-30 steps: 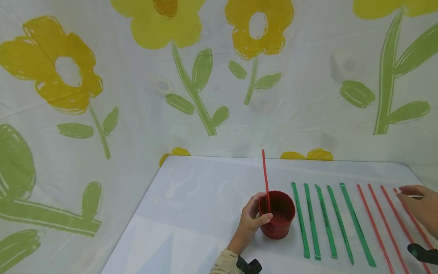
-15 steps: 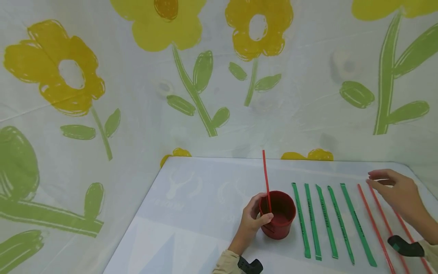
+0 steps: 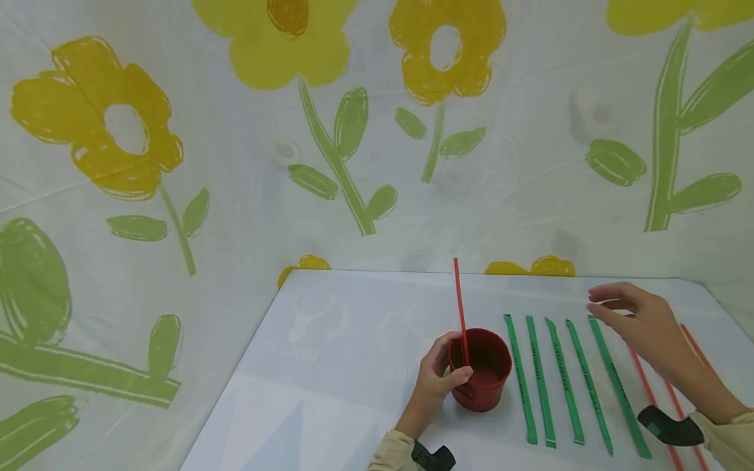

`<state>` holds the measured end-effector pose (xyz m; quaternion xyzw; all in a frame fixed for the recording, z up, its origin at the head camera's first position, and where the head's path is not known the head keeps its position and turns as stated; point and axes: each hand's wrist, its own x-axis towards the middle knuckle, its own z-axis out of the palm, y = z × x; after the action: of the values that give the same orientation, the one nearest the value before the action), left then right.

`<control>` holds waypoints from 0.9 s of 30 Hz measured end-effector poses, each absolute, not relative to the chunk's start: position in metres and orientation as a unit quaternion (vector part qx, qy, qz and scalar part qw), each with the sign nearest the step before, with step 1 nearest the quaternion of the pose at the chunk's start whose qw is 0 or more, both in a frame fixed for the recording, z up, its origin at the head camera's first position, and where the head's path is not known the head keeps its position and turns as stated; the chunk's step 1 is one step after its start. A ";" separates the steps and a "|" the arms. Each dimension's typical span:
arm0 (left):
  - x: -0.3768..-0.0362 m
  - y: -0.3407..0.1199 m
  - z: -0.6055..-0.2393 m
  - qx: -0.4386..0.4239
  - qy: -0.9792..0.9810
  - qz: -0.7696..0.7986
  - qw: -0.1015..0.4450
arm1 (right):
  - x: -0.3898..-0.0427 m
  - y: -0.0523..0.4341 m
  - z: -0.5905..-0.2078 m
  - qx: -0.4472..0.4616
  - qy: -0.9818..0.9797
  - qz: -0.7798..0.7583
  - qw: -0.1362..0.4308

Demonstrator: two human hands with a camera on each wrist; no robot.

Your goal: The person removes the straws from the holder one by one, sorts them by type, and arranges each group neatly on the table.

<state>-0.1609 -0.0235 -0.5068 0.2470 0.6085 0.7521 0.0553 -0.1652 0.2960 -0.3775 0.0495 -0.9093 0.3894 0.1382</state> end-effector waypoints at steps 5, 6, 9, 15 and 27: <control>-0.160 -0.023 -0.506 0.246 0.604 0.756 0.059 | -0.164 0.277 -0.374 0.082 -0.899 0.404 0.149; -0.160 -0.023 -0.505 0.245 0.604 0.756 0.061 | -0.164 0.272 -0.373 0.085 -0.898 0.405 0.148; -0.160 -0.023 -0.506 0.244 0.605 0.755 0.062 | -0.166 0.260 -0.370 0.094 -0.896 0.410 0.143; -0.161 -0.023 -0.507 0.248 0.608 0.752 0.058 | -0.169 0.237 -0.366 0.099 -0.892 0.424 0.122; -0.159 -0.025 -0.503 0.247 0.616 0.746 0.053 | -0.177 0.198 -0.365 0.128 -0.872 0.459 0.114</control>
<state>-0.1590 -0.0254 -0.5034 0.2472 0.6162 0.7460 0.0528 -0.1774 0.1979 -0.3646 0.1278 -0.8720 0.4587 0.1138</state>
